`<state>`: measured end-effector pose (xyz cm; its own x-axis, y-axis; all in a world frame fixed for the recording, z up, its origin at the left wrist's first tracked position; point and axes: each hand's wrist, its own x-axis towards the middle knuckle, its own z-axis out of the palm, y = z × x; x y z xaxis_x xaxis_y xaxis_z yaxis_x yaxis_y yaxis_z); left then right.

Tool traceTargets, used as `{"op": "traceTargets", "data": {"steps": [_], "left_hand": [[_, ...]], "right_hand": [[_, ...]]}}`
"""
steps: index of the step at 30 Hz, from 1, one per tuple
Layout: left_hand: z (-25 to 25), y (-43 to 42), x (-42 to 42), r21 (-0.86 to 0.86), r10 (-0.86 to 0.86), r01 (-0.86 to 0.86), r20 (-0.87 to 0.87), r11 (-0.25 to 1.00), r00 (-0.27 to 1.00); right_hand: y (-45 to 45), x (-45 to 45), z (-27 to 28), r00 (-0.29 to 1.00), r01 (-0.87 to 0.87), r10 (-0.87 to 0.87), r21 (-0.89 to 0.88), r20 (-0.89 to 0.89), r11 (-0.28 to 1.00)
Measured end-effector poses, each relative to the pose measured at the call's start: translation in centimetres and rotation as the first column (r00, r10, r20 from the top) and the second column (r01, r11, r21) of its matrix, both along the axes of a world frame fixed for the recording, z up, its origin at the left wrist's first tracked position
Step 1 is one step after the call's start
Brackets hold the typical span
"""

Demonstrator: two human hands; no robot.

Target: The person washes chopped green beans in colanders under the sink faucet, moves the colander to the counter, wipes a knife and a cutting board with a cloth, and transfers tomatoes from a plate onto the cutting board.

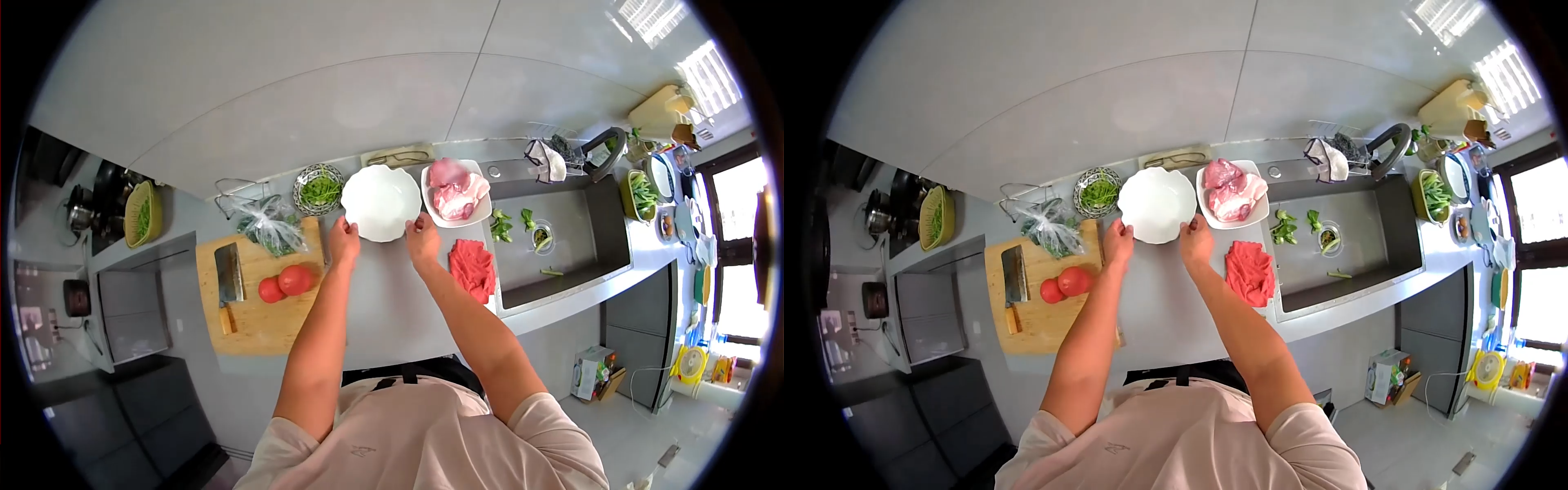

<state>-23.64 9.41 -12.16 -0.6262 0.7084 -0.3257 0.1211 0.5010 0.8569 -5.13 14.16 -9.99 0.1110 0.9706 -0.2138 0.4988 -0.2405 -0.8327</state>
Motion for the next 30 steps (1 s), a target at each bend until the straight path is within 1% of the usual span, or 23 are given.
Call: {"op": "traceTargets", "data": {"steps": [2, 5, 8, 9, 11, 12, 14, 17, 20, 21, 24, 27, 30], "left_hand": [[-2.3, -0.3, 0.2, 0.123, 0.129, -0.139, 0.09, 0.983, 0.988], [-3.3, -2.1, -0.4, 0.066, 0.143, -0.152, 0.132, 0.986, 0.981], [0.4, -5.0, 0.7, -0.004, 0.145, -0.147, 0.171, 0.989, 0.974], [1.2, -6.0, 1.0, 0.01, 0.134, -0.138, 0.175, 0.99, 0.975], [1.9, -7.6, 1.8, 0.092, 0.145, -0.167, 0.215, 0.982, 0.966], [2.3, -8.3, 2.4, 0.131, 0.143, -0.178, 0.242, 0.975, 0.96], [4.7, -9.2, 4.1, 0.166, 0.069, -0.104, 0.204, 0.981, 0.976], [8.3, -9.6, 7.5, 0.227, -0.028, -0.017, 0.191, 0.974, 0.981], [10.3, -8.8, 11.4, 0.256, -0.146, 0.105, 0.147, 0.961, 0.978], [10.5, -8.4, 12.8, 0.259, -0.187, 0.15, 0.124, 0.954, 0.974], [10.8, -6.4, 17.2, 0.32, -0.272, 0.247, 0.036, 0.915, 0.962], [11.5, -4.2, 21.8, 0.387, -0.349, 0.368, -0.122, 0.845, 0.929], [13.0, -2.7, 27.0, 0.375, -0.337, 0.353, -0.111, 0.857, 0.935]], "right_hand": [[-0.1, 0.2, -0.9, 0.995, -0.027, 0.031, 0.04, -0.091, 0.999], [-1.1, 0.5, -0.4, 0.986, -0.047, 0.046, -0.004, -0.161, 0.999], [-3.2, 1.0, 0.7, 0.987, -0.025, 0.016, -0.055, -0.162, 0.998], [-3.9, 1.3, 0.5, 0.984, -0.017, 0.003, -0.079, -0.179, 0.997], [-4.9, 2.6, -0.3, 0.978, 0.009, -0.034, -0.122, -0.207, 0.993], [-5.5, 3.5, 0.6, 0.975, 0.01, -0.039, -0.133, -0.22, 0.991], [-6.6, 6.0, 3.2, 0.971, 0.015, -0.051, -0.151, -0.234, 0.988], [-7.9, 10.1, 5.2, 0.974, 0.058, -0.078, -0.099, -0.213, 0.993], [-8.2, 15.3, 5.4, 0.997, 0.039, -0.031, 0.13, -0.064, 0.991], [-8.5, 16.8, 6.9, 0.983, 0.106, -0.108, -0.024, -0.149, 0.994], [-7.9, 22.1, 8.5, 0.982, 0.142, -0.146, -0.04, -0.123, 0.989], [-6.4, 27.5, 9.3, 0.98, 0.175, -0.159, 0.139, -0.116, 0.975], [-4.8, 32.3, 10.8, 0.968, 0.22, -0.194, 0.164, -0.16, 0.962]]}}
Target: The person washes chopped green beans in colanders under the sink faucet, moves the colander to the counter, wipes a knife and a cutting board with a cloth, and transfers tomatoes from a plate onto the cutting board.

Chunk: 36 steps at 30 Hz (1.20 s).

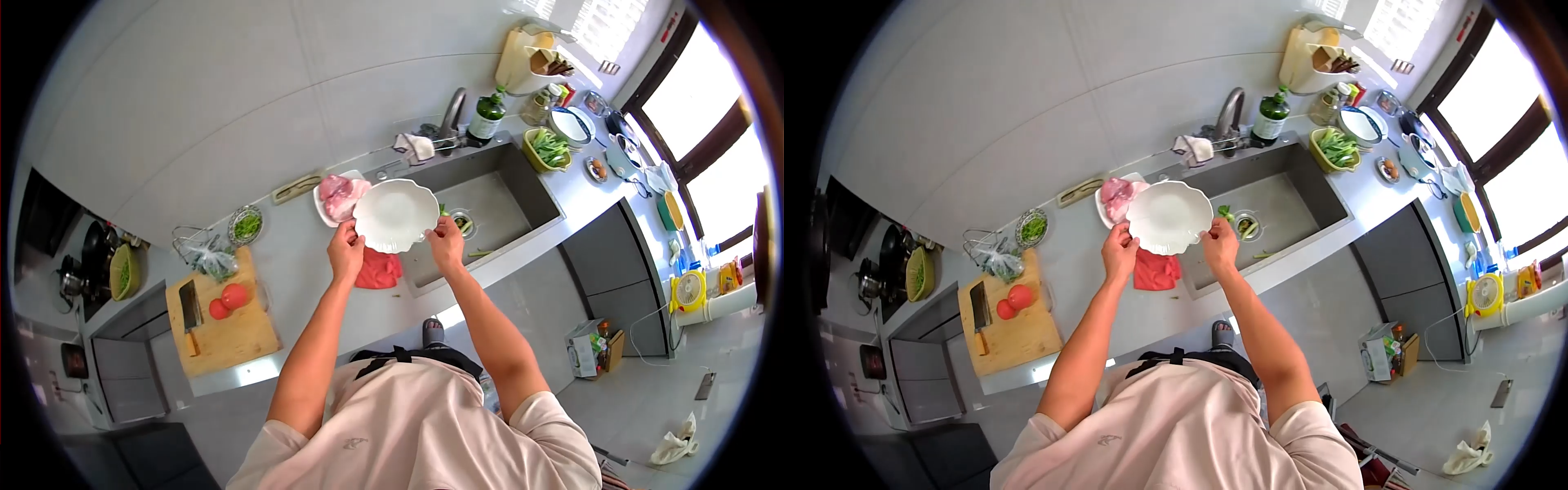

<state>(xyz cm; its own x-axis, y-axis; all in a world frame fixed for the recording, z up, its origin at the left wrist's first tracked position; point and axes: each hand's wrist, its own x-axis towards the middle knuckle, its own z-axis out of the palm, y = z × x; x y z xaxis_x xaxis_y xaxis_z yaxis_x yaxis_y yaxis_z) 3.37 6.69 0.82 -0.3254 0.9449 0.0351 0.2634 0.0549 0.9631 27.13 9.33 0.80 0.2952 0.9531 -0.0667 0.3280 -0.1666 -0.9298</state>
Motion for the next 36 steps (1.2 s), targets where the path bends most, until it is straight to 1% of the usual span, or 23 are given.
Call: {"op": "traceTargets", "data": {"steps": [1, 4, 5, 8, 9, 12, 14, 19, 22, 23, 28, 32, 34, 36], "left_hand": [[0.1, 0.5, 1.7, 0.021, 0.013, -0.014, 0.027, 1.0, 1.0], [0.8, 1.7, 5.9, 0.039, 0.026, -0.024, -0.056, 0.999, 0.998], [0.8, 1.9, 7.2, 0.088, 0.036, -0.033, -0.026, 0.996, 0.999], [-0.4, 2.8, 9.9, 0.104, 0.06, -0.065, 0.048, 0.992, 0.997], [-0.2, 2.8, 10.5, 0.055, 0.064, -0.065, 0.023, 0.996, 0.998], [0.0, 2.5, 11.9, 0.125, 0.083, -0.082, -0.003, 0.989, 0.997], [0.2, 2.3, 12.5, 0.116, 0.108, -0.11, 0.025, 0.987, 0.994], [-0.7, 1.9, 12.7, 0.088, 0.154, -0.157, 0.031, 0.984, 0.988], [-0.7, 1.2, 12.2, 0.077, 0.181, -0.182, 0.025, 0.98, 0.983], [-0.7, 1.0, 12.0, 0.066, 0.202, -0.207, 0.073, 0.976, 0.977], [-0.6, -0.1, 10.0, 0.069, 0.288, -0.287, 0.01, 0.955, 0.958], [-1.7, -1.2, 7.8, 0.076, 0.339, -0.338, 0.006, 0.938, 0.941], [-1.3, -2.2, 6.8, 0.048, 0.364, -0.363, -0.01, 0.931, 0.931], [-1.6, -3.1, 5.4, 0.02, 0.399, -0.399, -0.032, 0.917, 0.916]], "right_hand": [[0.3, 1.4, 1.2, 1.0, 0.004, -0.004, -0.001, 0.024, 1.0], [2.3, 5.7, 0.8, 0.999, 0.015, -0.012, 0.089, -0.035, 0.996], [3.0, 6.9, 0.5, 0.999, 0.016, -0.013, 0.099, -0.034, 0.995], [4.8, 9.6, 0.4, 0.999, 0.005, -0.001, 0.109, -0.043, 0.994], [4.9, 10.2, 0.7, 0.998, -0.002, 0.008, 0.101, -0.056, 0.995], [5.1, 11.5, 1.0, 0.997, -0.035, 0.041, 0.095, -0.066, 0.995], [5.6, 11.9, 0.9, 0.996, -0.059, 0.066, 0.108, -0.063, 0.992], [6.5, 12.0, -0.6, 0.993, -0.102, 0.108, 0.118, -0.049, 0.988], [6.7, 11.4, -1.0, 0.986, -0.159, 0.164, 0.121, -0.039, 0.98], [6.8, 11.1, -1.2, 0.983, -0.171, 0.178, 0.127, -0.038, 0.977], [6.7, 8.5, -1.2, 0.973, -0.228, 0.232, 0.145, -0.008, 0.963], [6.3, 6.1, -1.9, 0.957, -0.274, 0.283, 0.13, -0.06, 0.953], [6.1, 4.6, -2.6, 0.946, -0.295, 0.308, 0.125, -0.106, 0.947], [5.7, 3.1, -3.0, 0.933, -0.337, 0.344, 0.082, -0.106, 0.938]]}}
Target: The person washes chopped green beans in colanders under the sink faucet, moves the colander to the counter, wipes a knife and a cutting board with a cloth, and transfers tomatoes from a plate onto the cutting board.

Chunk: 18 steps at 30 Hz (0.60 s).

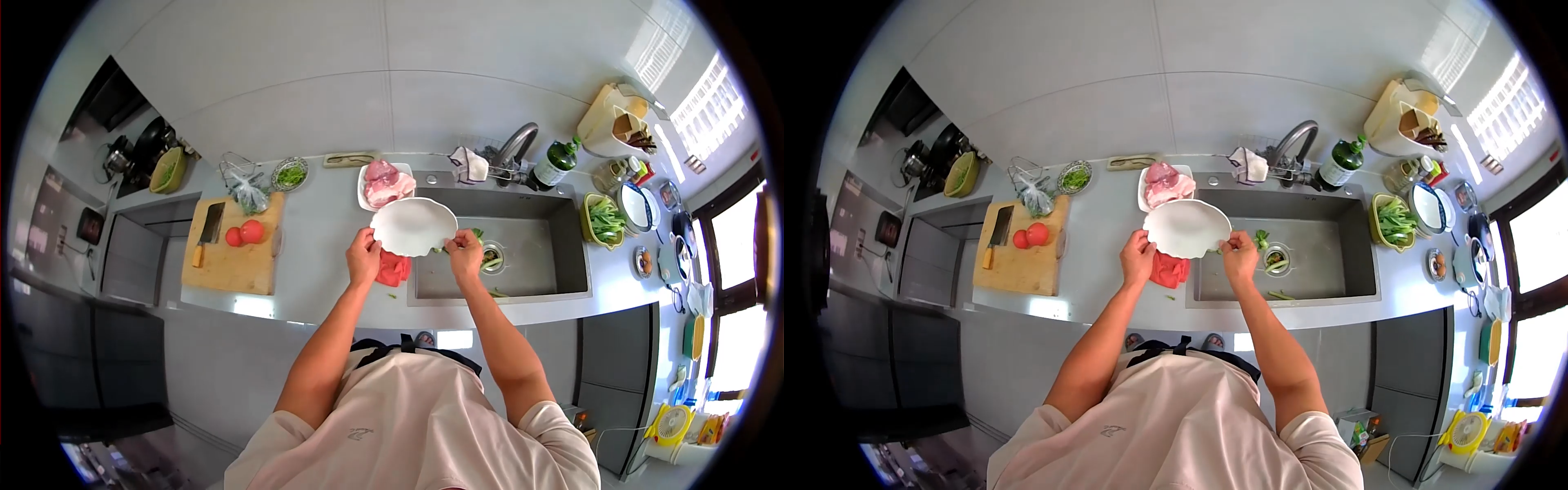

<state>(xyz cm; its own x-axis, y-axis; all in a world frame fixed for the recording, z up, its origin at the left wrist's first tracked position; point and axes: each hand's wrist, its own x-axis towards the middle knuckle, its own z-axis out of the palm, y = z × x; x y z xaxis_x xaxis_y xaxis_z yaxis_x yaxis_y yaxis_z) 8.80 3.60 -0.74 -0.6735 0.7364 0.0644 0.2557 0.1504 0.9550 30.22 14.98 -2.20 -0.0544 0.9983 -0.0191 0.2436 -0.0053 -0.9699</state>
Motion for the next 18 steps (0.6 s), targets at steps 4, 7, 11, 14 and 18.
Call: {"op": "traceTargets", "data": {"steps": [4, 7, 11, 14, 18], "left_hand": [[-1.7, -2.4, -3.3, -0.037, 0.075, -0.074, 0.038, 0.997, 0.996], [-2.4, -4.8, -5.9, -0.092, 0.136, -0.135, 0.01, 0.987, 0.991], [-5.5, -8.2, -10.4, -0.195, 0.204, -0.211, -0.052, 0.958, 0.977], [-7.7, -10.0, -14.0, -0.339, 0.191, -0.205, -0.073, 0.918, 0.979], [-9.7, -11.2, -18.6, -0.319, 0.134, -0.125, 0.005, 0.94, 0.991]], "right_hand": [[-1.9, -3.4, -0.3, 0.993, -0.091, 0.096, -0.074, 0.068, 0.993], [-3.8, -6.7, -1.0, 0.982, -0.166, 0.174, -0.101, 0.075, 0.981], [-6.0, -11.4, -2.1, 0.942, -0.276, 0.295, -0.13, 0.163, 0.952], [-7.0, -15.0, -3.0, 0.926, -0.297, 0.325, -0.162, 0.193, 0.941], [-7.8, -19.0, -5.0, 0.903, -0.265, 0.304, -0.165, 0.302, 0.95]]}}
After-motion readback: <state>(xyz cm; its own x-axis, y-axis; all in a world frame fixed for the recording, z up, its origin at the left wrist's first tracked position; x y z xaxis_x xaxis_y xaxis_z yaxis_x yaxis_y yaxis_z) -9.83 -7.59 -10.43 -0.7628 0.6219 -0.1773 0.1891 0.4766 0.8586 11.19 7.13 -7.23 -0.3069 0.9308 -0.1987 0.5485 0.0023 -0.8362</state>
